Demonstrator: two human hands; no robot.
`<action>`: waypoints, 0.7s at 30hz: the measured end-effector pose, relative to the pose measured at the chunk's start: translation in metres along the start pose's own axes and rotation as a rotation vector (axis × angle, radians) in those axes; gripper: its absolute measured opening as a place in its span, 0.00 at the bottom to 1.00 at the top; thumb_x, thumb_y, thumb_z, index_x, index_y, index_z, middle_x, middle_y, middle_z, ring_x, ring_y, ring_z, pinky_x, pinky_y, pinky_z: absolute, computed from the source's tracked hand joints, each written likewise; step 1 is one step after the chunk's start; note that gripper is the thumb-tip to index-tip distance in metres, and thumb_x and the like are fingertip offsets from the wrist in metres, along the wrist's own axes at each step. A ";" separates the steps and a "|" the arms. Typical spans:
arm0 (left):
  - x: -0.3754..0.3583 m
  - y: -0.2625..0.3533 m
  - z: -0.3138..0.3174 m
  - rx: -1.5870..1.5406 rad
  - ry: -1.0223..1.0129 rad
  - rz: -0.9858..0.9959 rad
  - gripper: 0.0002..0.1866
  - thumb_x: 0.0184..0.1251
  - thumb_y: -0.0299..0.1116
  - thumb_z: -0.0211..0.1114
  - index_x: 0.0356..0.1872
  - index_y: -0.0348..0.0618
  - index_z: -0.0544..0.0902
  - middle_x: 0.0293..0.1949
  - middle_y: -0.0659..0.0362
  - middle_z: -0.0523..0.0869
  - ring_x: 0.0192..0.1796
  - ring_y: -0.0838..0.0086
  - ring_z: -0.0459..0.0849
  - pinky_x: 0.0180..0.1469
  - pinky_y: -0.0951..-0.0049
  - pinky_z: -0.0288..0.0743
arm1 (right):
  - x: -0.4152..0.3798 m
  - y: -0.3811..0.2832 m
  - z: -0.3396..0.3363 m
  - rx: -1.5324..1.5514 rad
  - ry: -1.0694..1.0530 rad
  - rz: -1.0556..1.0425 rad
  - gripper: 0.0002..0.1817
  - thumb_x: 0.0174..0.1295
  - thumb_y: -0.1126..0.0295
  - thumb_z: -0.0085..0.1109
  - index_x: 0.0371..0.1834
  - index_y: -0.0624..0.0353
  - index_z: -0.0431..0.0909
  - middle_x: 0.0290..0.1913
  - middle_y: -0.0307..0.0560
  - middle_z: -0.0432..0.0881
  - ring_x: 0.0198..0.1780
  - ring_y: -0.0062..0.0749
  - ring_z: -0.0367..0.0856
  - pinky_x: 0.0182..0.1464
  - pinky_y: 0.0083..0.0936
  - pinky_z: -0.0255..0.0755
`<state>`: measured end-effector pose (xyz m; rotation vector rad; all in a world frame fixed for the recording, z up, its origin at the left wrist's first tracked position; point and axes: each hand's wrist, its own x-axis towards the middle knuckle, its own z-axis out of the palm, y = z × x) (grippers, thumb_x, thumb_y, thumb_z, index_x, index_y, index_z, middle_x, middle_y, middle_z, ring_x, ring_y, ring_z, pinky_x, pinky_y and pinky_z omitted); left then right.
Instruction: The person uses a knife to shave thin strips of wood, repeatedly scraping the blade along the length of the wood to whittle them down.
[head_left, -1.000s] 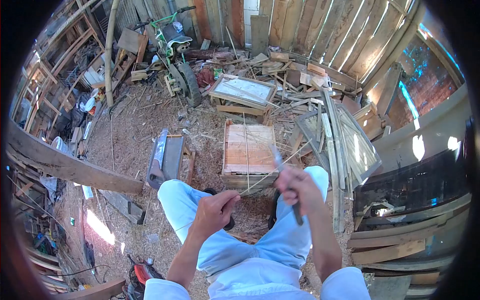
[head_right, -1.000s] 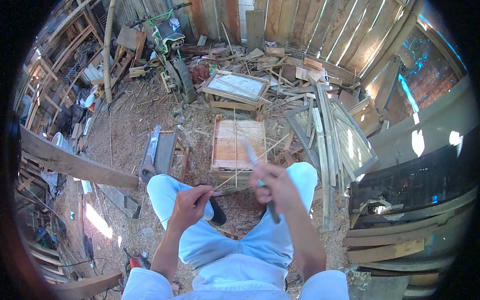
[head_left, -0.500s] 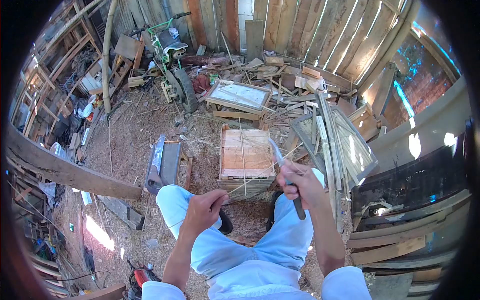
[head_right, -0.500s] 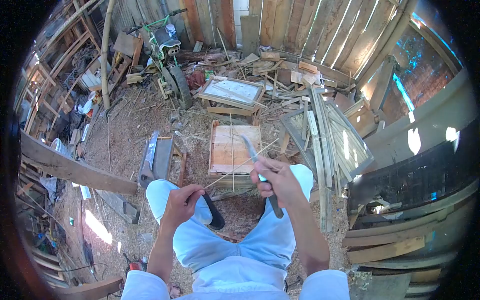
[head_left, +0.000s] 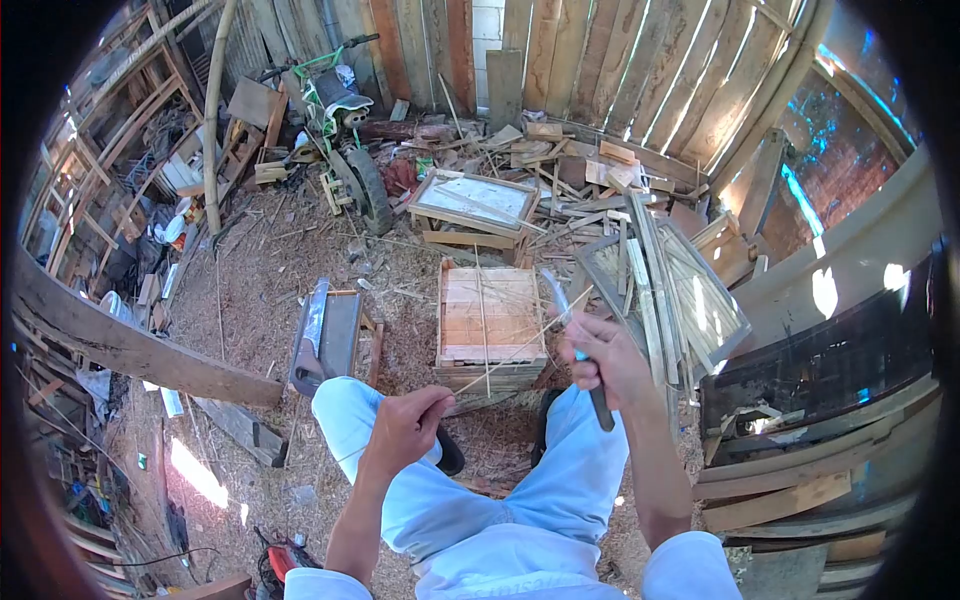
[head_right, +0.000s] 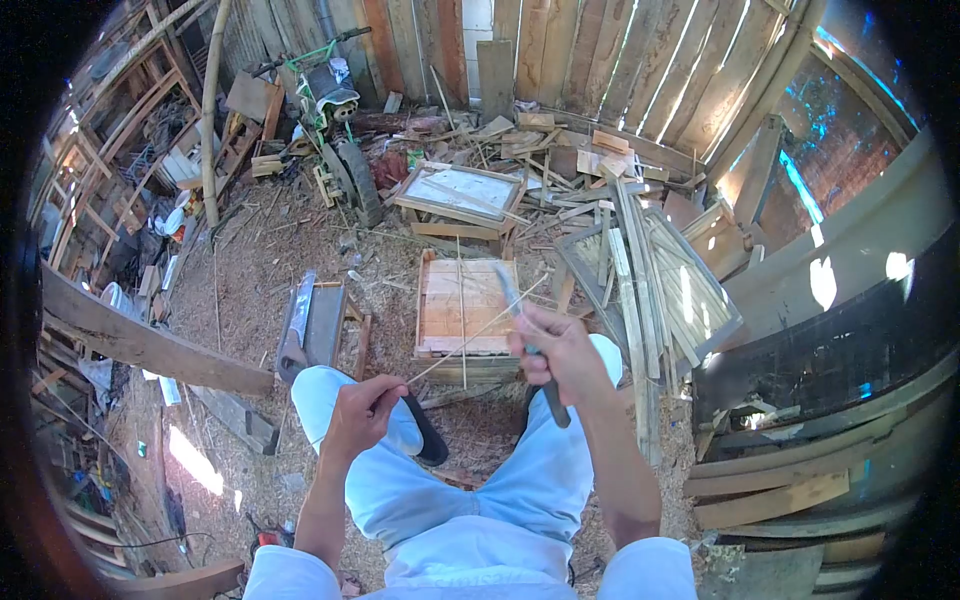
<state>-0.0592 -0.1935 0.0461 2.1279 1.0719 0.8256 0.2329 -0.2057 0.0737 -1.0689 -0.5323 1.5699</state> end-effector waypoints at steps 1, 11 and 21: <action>0.001 0.000 -0.002 0.021 -0.023 -0.042 0.04 0.60 0.26 0.66 0.35 0.38 0.82 0.27 0.51 0.84 0.26 0.58 0.83 0.26 0.67 0.73 | 0.000 0.000 -0.002 -0.063 0.019 0.010 0.17 0.68 0.72 0.51 0.60 0.58 0.71 0.27 0.37 0.74 0.18 0.12 0.62 0.16 0.09 0.55; 0.003 -0.003 -0.001 0.045 0.059 -0.033 0.04 0.60 0.25 0.66 0.34 0.38 0.82 0.29 0.52 0.85 0.26 0.58 0.83 0.26 0.67 0.75 | -0.012 -0.021 -0.013 0.002 0.000 -0.142 0.19 0.70 0.68 0.50 0.63 0.57 0.69 0.27 0.36 0.74 0.18 0.11 0.62 0.16 0.09 0.56; 0.026 0.033 0.019 0.202 0.145 0.243 0.08 0.57 0.23 0.65 0.38 0.40 0.80 0.29 0.55 0.83 0.29 0.62 0.84 0.29 0.66 0.77 | -0.030 0.042 0.054 -0.132 -0.229 0.090 0.17 0.71 0.69 0.49 0.60 0.62 0.71 0.30 0.41 0.79 0.20 0.12 0.64 0.18 0.12 0.57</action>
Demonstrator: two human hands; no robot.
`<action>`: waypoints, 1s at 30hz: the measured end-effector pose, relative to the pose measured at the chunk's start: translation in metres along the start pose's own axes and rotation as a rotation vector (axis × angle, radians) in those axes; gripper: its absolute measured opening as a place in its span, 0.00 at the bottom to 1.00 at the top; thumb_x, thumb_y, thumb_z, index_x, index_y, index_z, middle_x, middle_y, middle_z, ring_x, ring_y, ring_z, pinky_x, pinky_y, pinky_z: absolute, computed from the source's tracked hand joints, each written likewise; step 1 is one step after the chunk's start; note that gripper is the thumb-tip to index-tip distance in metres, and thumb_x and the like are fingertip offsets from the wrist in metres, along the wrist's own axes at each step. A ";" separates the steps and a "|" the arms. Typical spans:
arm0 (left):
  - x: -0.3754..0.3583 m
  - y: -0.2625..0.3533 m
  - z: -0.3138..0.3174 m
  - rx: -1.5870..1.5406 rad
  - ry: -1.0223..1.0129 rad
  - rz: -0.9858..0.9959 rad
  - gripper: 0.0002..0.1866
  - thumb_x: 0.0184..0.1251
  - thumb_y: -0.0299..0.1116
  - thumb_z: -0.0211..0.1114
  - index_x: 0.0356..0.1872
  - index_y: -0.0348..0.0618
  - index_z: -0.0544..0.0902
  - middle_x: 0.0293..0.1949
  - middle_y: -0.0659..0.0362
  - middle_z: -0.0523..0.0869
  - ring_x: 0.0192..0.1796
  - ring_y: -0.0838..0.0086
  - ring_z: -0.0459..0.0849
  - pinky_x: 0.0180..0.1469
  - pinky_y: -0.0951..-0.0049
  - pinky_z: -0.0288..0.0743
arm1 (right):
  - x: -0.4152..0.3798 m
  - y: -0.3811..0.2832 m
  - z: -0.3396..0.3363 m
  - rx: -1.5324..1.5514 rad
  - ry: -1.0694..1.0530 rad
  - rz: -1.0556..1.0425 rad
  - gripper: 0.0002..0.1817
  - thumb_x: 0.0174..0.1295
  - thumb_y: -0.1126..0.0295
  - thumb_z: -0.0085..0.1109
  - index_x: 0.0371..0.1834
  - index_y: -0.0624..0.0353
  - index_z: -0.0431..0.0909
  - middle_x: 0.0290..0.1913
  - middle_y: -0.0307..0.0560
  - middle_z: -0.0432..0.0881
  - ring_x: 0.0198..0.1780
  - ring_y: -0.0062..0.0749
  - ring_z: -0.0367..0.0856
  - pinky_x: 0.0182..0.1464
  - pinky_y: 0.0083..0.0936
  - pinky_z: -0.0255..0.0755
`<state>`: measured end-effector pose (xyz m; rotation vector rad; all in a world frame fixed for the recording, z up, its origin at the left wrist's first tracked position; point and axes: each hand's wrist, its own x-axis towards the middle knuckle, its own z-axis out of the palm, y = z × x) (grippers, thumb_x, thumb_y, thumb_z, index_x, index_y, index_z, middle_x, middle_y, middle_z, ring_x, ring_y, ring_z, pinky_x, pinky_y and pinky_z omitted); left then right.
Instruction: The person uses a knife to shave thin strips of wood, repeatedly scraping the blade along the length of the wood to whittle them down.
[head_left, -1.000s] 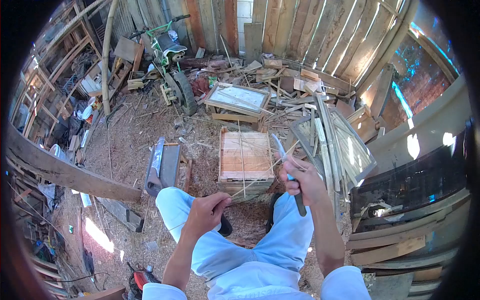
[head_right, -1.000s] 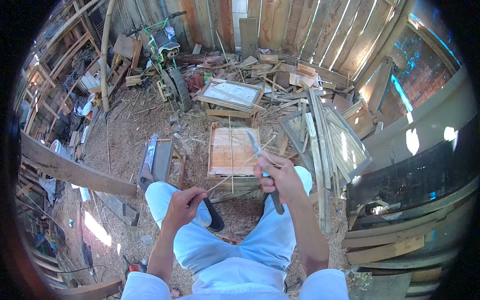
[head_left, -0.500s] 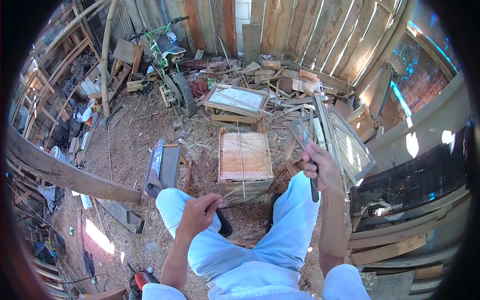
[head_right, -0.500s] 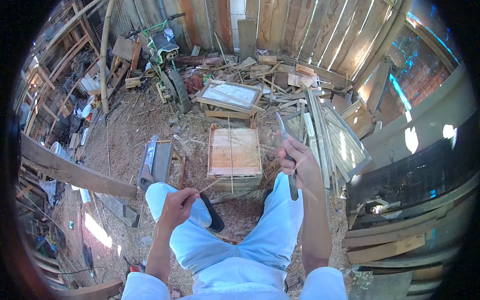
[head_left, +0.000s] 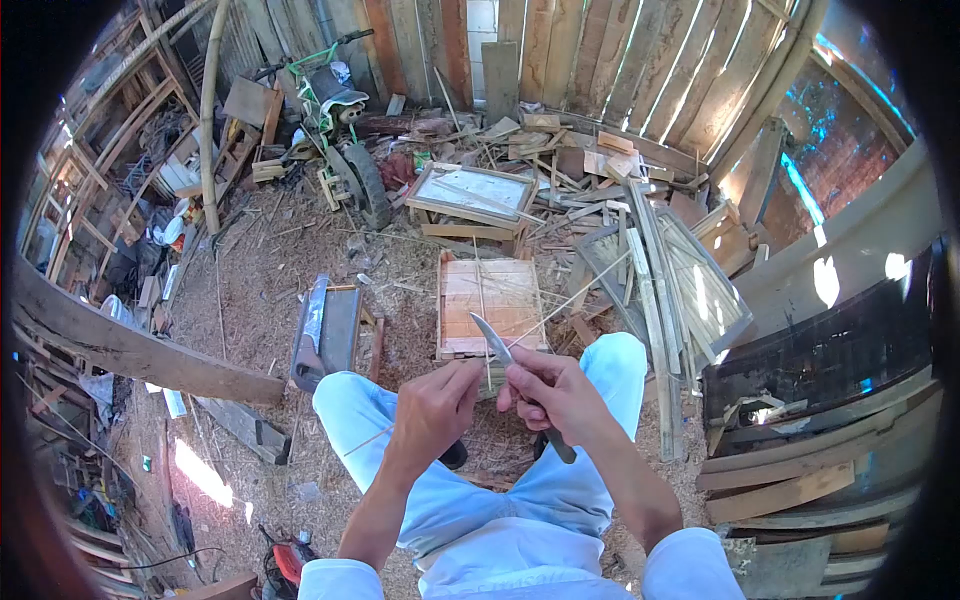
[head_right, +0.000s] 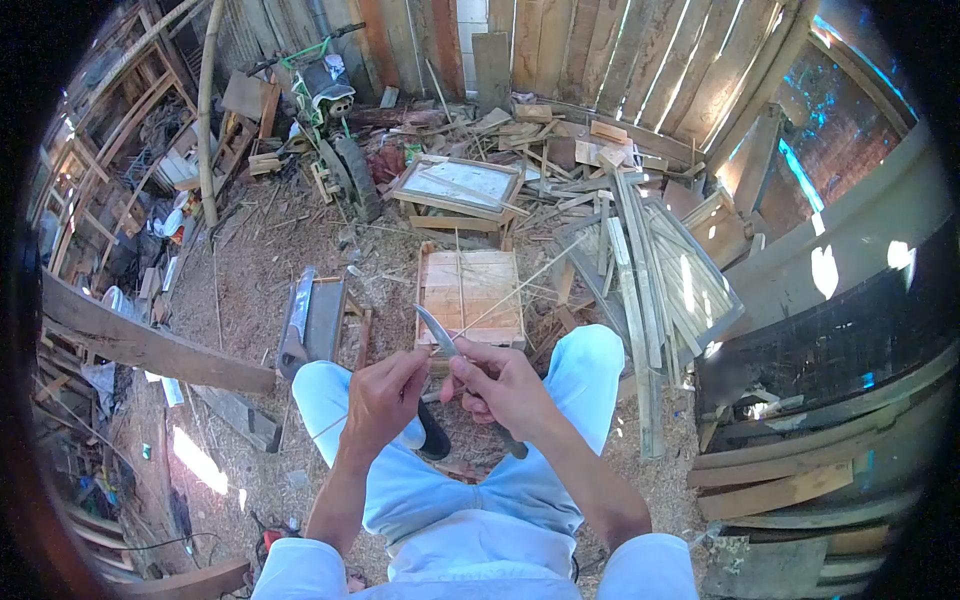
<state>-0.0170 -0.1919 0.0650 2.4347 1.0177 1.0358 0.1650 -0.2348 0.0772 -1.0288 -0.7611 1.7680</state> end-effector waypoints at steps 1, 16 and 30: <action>0.000 0.001 -0.002 0.027 -0.016 0.025 0.09 0.57 0.22 0.65 0.39 0.40 0.79 0.29 0.56 0.82 0.29 0.63 0.83 0.28 0.66 0.77 | -0.001 -0.003 -0.002 0.000 -0.005 0.001 0.17 0.71 0.69 0.49 0.60 0.62 0.71 0.30 0.41 0.79 0.20 0.12 0.64 0.18 0.12 0.57; 0.000 0.008 -0.015 0.079 -0.016 0.069 0.08 0.56 0.20 0.65 0.36 0.40 0.80 0.28 0.55 0.83 0.28 0.62 0.83 0.27 0.66 0.74 | -0.008 -0.024 -0.009 0.006 0.003 -0.041 0.14 0.70 0.68 0.51 0.54 0.63 0.76 0.27 0.37 0.75 0.21 0.11 0.64 0.18 0.10 0.56; -0.004 0.003 -0.013 0.031 -0.011 0.031 0.08 0.56 0.22 0.64 0.38 0.40 0.79 0.30 0.55 0.83 0.31 0.61 0.84 0.30 0.66 0.77 | -0.002 -0.013 -0.009 -0.006 0.067 -0.020 0.13 0.70 0.68 0.52 0.52 0.63 0.75 0.27 0.39 0.76 0.19 0.11 0.62 0.17 0.10 0.55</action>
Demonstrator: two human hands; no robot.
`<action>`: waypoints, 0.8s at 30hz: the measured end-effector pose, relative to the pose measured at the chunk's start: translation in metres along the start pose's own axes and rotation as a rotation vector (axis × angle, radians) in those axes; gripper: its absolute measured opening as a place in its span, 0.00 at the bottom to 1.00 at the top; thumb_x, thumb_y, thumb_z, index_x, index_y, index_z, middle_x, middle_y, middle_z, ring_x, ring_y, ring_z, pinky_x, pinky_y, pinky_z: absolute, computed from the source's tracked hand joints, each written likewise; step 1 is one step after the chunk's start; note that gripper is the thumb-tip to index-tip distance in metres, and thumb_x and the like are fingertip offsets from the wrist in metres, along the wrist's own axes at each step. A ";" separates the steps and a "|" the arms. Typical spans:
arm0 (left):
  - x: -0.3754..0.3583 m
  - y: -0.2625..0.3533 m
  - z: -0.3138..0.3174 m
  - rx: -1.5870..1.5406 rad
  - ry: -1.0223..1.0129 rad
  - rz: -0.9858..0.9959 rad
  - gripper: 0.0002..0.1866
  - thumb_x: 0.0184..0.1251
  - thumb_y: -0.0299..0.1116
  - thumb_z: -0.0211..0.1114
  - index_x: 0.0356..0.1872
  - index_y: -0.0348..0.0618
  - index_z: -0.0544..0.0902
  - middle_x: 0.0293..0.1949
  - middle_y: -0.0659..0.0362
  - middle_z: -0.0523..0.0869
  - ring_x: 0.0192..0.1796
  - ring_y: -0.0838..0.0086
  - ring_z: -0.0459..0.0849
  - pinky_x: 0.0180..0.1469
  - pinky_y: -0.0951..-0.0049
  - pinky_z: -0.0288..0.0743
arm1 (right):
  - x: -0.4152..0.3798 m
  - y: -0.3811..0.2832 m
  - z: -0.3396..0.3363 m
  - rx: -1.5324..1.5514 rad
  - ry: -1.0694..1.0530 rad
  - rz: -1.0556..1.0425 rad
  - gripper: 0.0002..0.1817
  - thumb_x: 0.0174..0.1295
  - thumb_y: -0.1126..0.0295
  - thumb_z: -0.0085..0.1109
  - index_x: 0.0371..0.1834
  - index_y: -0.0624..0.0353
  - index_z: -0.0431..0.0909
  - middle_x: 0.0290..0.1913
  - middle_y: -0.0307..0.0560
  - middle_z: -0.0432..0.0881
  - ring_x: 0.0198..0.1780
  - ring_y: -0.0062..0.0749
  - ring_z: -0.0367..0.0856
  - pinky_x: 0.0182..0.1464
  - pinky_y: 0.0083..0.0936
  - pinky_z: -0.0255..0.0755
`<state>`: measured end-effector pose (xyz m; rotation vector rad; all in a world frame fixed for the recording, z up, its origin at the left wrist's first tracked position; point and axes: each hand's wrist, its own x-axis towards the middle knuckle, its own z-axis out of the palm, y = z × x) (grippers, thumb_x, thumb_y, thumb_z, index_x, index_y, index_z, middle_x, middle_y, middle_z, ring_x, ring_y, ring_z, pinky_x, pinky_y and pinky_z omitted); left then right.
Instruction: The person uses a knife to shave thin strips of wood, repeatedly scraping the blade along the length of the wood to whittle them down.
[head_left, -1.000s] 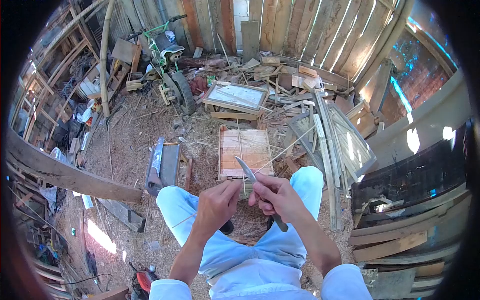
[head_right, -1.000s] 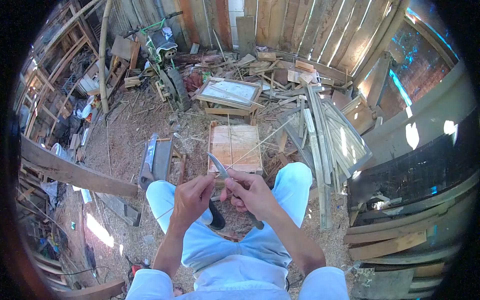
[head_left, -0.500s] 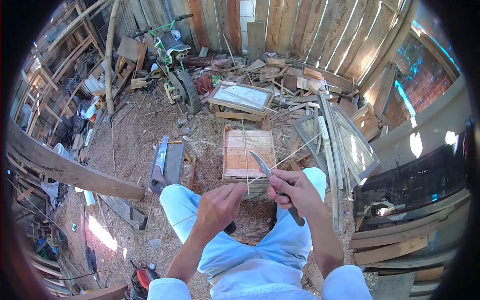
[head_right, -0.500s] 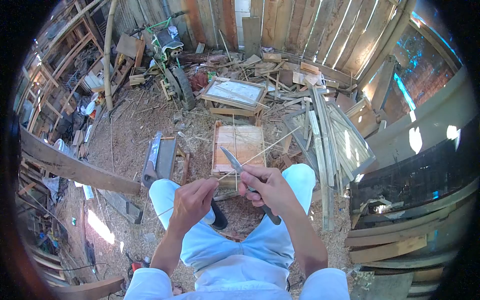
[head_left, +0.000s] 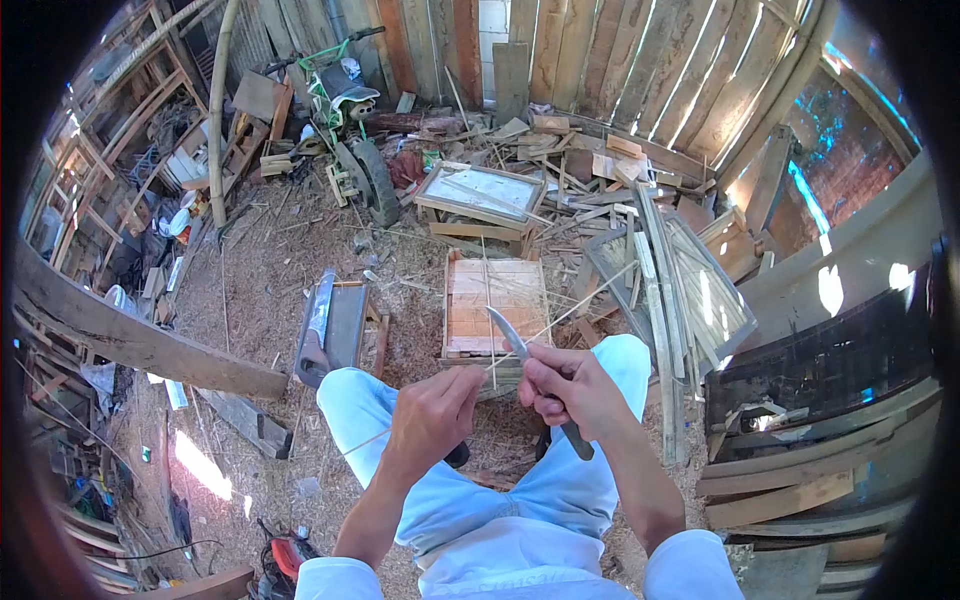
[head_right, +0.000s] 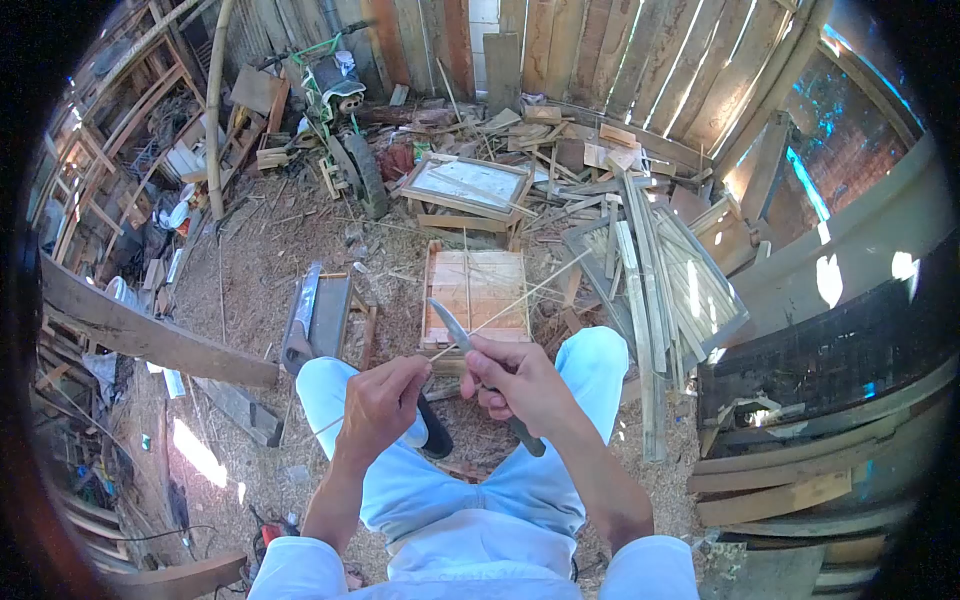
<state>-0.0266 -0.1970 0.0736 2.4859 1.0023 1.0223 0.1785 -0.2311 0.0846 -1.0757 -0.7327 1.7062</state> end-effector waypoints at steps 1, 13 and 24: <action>0.000 0.000 0.000 0.002 -0.001 -0.004 0.08 0.56 0.22 0.64 0.37 0.40 0.80 0.31 0.55 0.84 0.31 0.61 0.84 0.31 0.66 0.78 | 0.001 0.001 0.000 -0.047 -0.006 0.012 0.13 0.70 0.67 0.51 0.53 0.62 0.74 0.26 0.38 0.75 0.18 0.11 0.61 0.16 0.09 0.55; -0.008 -0.013 -0.014 -0.027 -0.017 -0.038 0.03 0.56 0.21 0.65 0.32 0.37 0.81 0.29 0.52 0.85 0.30 0.59 0.85 0.30 0.67 0.77 | 0.005 -0.026 -0.036 0.106 0.044 -0.099 0.17 0.70 0.67 0.51 0.60 0.59 0.72 0.27 0.36 0.74 0.20 0.09 0.61 0.18 0.07 0.57; -0.012 -0.030 -0.018 0.005 -0.035 -0.029 0.06 0.55 0.21 0.65 0.35 0.39 0.81 0.33 0.54 0.86 0.34 0.60 0.86 0.33 0.67 0.80 | 0.018 -0.036 -0.056 0.099 0.113 -0.085 0.18 0.70 0.69 0.51 0.61 0.59 0.71 0.26 0.34 0.71 0.19 0.10 0.60 0.16 0.08 0.54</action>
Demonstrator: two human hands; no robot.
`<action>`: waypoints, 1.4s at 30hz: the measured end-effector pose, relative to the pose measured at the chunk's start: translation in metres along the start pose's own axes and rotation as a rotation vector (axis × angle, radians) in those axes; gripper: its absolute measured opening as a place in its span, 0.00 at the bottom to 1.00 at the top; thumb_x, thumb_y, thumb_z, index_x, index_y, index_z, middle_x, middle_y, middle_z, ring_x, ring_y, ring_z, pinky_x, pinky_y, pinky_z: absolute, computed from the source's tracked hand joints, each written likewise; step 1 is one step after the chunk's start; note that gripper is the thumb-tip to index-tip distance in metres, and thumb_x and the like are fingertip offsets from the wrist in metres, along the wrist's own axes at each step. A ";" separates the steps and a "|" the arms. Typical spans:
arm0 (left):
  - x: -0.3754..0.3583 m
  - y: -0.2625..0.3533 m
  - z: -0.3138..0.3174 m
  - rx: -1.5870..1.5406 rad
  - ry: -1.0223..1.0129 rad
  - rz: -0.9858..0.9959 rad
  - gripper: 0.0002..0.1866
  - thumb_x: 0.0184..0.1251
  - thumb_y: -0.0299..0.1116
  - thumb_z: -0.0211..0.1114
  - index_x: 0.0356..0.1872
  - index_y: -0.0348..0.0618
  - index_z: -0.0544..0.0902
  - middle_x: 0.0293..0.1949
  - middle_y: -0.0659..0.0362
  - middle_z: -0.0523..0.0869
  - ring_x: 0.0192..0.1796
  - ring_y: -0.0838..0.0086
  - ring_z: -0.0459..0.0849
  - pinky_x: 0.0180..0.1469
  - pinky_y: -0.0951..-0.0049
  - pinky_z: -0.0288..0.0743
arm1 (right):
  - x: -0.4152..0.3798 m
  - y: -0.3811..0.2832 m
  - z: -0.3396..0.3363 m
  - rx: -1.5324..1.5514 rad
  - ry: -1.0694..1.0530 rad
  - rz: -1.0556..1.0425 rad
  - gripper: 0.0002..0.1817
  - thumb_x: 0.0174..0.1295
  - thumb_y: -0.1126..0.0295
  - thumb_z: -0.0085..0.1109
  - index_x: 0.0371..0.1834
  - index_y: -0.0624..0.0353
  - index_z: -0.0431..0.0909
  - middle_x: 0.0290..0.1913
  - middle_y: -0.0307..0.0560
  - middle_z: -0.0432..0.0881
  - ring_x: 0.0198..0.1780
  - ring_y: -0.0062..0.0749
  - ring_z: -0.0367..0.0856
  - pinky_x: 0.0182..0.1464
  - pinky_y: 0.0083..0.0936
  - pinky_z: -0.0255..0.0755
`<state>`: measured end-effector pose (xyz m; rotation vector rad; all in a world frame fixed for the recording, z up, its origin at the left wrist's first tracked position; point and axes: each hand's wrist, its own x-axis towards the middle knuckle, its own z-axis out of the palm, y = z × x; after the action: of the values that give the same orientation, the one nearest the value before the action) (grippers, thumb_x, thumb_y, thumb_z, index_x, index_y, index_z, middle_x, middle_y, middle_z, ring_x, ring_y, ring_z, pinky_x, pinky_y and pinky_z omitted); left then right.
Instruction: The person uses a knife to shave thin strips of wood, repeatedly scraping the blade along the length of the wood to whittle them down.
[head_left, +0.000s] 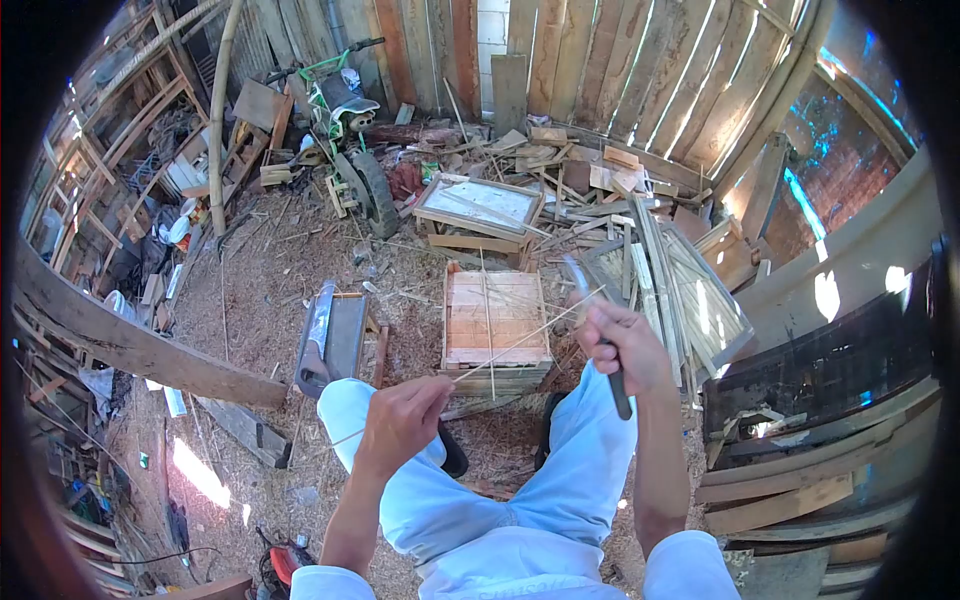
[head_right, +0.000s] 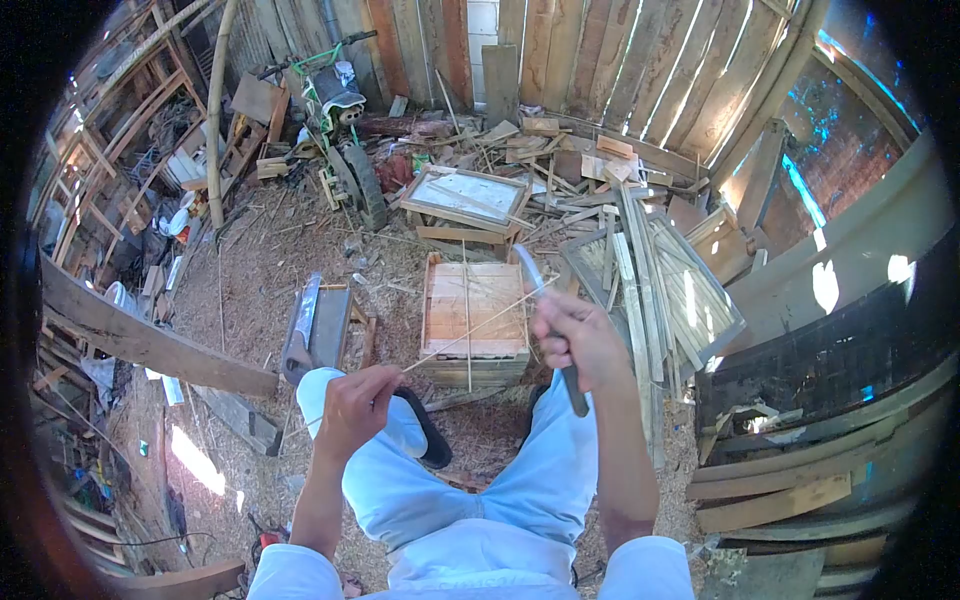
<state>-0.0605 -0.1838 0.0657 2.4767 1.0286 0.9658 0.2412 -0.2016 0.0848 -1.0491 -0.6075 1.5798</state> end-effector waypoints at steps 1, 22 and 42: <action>-0.003 -0.004 -0.002 0.017 0.001 -0.026 0.06 0.56 0.21 0.65 0.35 0.39 0.81 0.33 0.54 0.86 0.34 0.60 0.86 0.34 0.66 0.80 | 0.001 -0.007 -0.010 0.000 0.000 -0.004 0.18 0.70 0.69 0.51 0.61 0.59 0.71 0.26 0.34 0.71 0.19 0.10 0.60 0.16 0.08 0.54; 0.116 -0.019 0.059 -1.203 0.408 -0.367 0.06 0.70 0.27 0.58 0.44 0.37 0.76 0.37 0.58 0.82 0.39 0.75 0.83 0.44 0.72 0.83 | 0.046 0.066 0.069 -0.715 0.290 -0.525 0.12 0.69 0.67 0.52 0.47 0.62 0.79 0.25 0.39 0.82 0.18 0.14 0.65 0.19 0.17 0.57; 0.083 -0.043 -0.022 -1.221 0.670 -0.348 0.08 0.70 0.27 0.57 0.47 0.38 0.73 0.40 0.53 0.83 0.37 0.69 0.86 0.40 0.73 0.83 | 0.022 0.013 0.059 -0.913 0.480 -0.760 0.08 0.62 0.73 0.58 0.39 0.65 0.83 0.27 0.51 0.85 0.31 0.29 0.86 0.34 0.24 0.73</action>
<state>-0.0543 -0.0944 0.1001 0.9693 0.6273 1.6514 0.1834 -0.1758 0.0956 -1.5310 -1.2443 0.3153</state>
